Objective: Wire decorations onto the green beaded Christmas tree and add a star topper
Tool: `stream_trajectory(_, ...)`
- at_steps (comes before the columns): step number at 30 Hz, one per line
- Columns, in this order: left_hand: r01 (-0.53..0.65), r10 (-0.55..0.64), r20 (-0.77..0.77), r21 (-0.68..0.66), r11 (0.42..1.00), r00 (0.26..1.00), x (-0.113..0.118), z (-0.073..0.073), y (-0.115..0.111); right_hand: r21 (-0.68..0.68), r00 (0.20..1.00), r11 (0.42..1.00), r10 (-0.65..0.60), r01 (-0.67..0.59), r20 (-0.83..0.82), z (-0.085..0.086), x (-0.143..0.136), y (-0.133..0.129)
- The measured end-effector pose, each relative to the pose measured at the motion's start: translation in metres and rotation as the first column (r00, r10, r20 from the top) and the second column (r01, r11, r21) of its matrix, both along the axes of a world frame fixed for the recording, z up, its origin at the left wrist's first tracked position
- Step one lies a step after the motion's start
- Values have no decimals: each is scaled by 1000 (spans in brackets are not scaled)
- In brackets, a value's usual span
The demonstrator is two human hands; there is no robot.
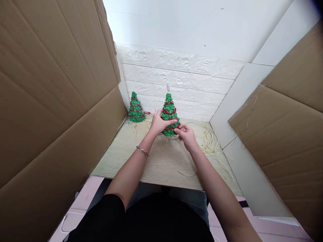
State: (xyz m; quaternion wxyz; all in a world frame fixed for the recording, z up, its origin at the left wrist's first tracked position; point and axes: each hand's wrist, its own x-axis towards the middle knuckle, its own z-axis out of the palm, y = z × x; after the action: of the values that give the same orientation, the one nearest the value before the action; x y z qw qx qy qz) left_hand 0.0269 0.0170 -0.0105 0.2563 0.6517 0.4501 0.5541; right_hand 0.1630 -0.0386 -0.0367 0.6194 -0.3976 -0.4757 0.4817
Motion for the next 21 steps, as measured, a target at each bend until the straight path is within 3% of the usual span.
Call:
stream_trajectory(6, -21, 22, -60, 17, 1000, 998, 2, 0, -3, -81, 994, 995, 58, -51, 88, 1, 5, 0)
stream_trajectory(13, -40, 41, -106, 8, 999, 994, 4, 0, -5, -68, 984, 998, -2, 14, 177, 0, 4, 1)
stream_trajectory(17, -42, 44, -77, 27, 999, 996, 5, 0, -5, -59, 981, 998, -20, 32, 192, -3, 4, 2)
stream_trajectory(21, 29, -29, 1, 16, 999, 1000, 4, 1, -7, -32, 966, 996, -69, 80, 250, -5, 5, 2)
